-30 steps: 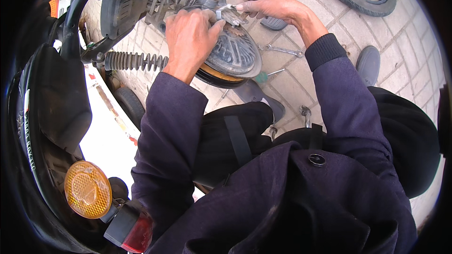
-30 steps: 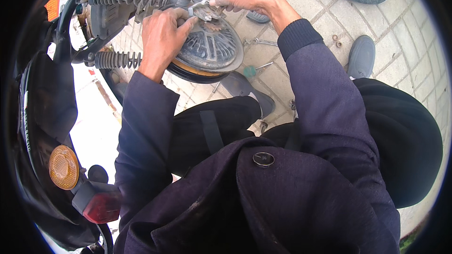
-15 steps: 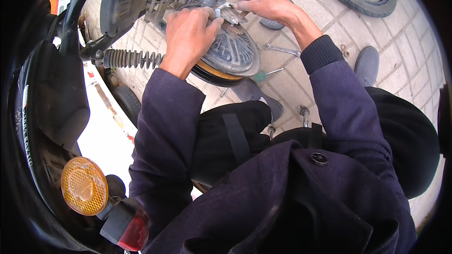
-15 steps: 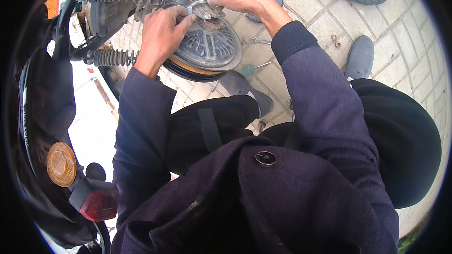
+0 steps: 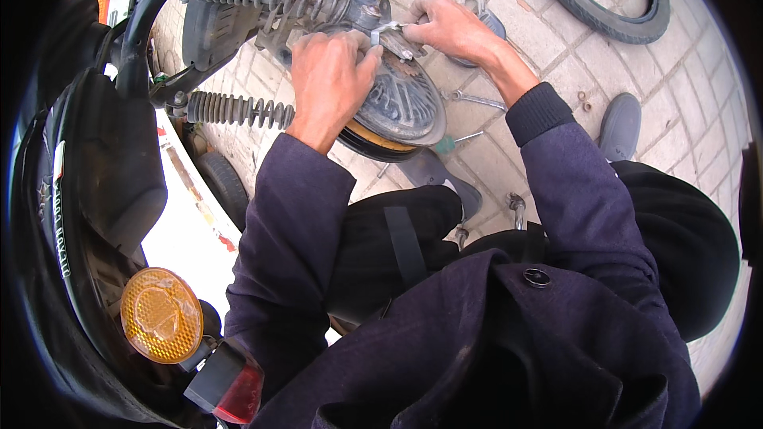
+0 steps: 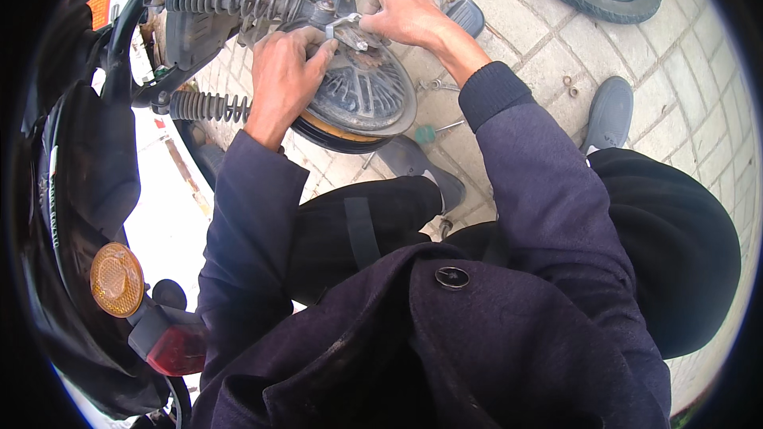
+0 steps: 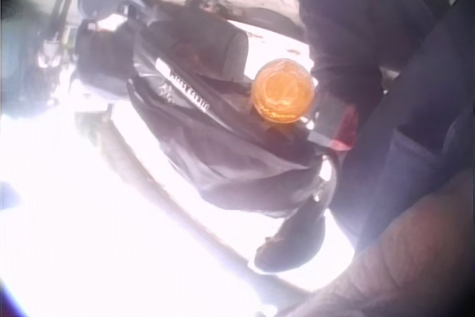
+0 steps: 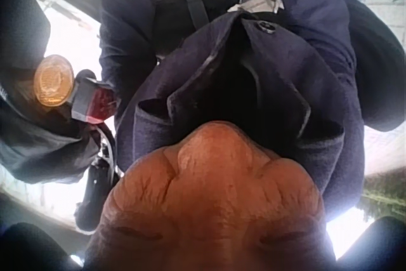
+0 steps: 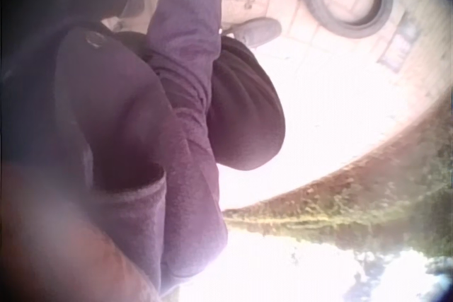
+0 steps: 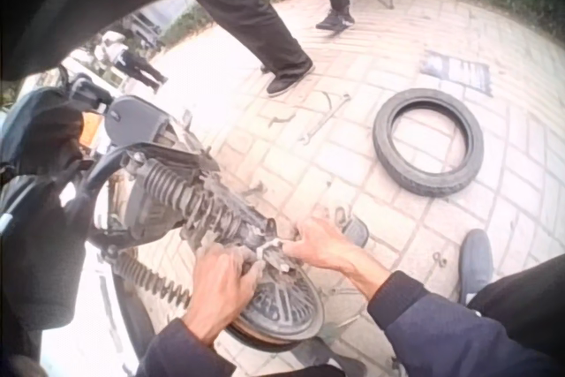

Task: The person kneels beside a scooter and uses a wrench to loosen and tighten bolts on the rear wheel hub. They repeatedly adjust the wheel assembly, rotate the wheel, and reposition tools on the ground while working on the brake or hub mechanism.

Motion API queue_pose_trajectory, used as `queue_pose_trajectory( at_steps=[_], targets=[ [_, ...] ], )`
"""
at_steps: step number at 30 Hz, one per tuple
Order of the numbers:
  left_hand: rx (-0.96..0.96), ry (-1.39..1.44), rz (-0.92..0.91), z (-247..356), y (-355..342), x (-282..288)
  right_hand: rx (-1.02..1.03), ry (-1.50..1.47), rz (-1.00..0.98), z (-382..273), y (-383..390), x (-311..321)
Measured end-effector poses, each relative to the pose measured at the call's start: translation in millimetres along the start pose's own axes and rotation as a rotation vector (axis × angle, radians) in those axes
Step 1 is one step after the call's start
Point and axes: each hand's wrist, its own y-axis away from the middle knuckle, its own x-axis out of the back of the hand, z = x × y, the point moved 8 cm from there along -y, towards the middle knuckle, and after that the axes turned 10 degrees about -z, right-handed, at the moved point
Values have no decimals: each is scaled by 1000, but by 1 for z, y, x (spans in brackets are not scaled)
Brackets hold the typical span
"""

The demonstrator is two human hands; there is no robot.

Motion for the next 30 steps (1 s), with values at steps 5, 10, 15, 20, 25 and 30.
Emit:
queue_pose_trajectory(
  at_steps=[5,10,15,20,25,30],
  targets=[
    [91,107,-25,-7,-1,-4,-26,28,10,-1,-3,1],
    [90,84,-27,-5,-1,-3,22,-159,-47,3,-3,-4],
    [77,63,-50,-6,-3,-5,71,-329,-150,5,3,-5],
    [-6,95,23,-1,2,4,-144,-384,-18,30,17,13],
    [-139,135,12,20,33,26,-16,-252,-30,14,20,15],
    [-360,-119,-153,59,71,7,62,-137,-189,-11,12,-2]
  ],
)
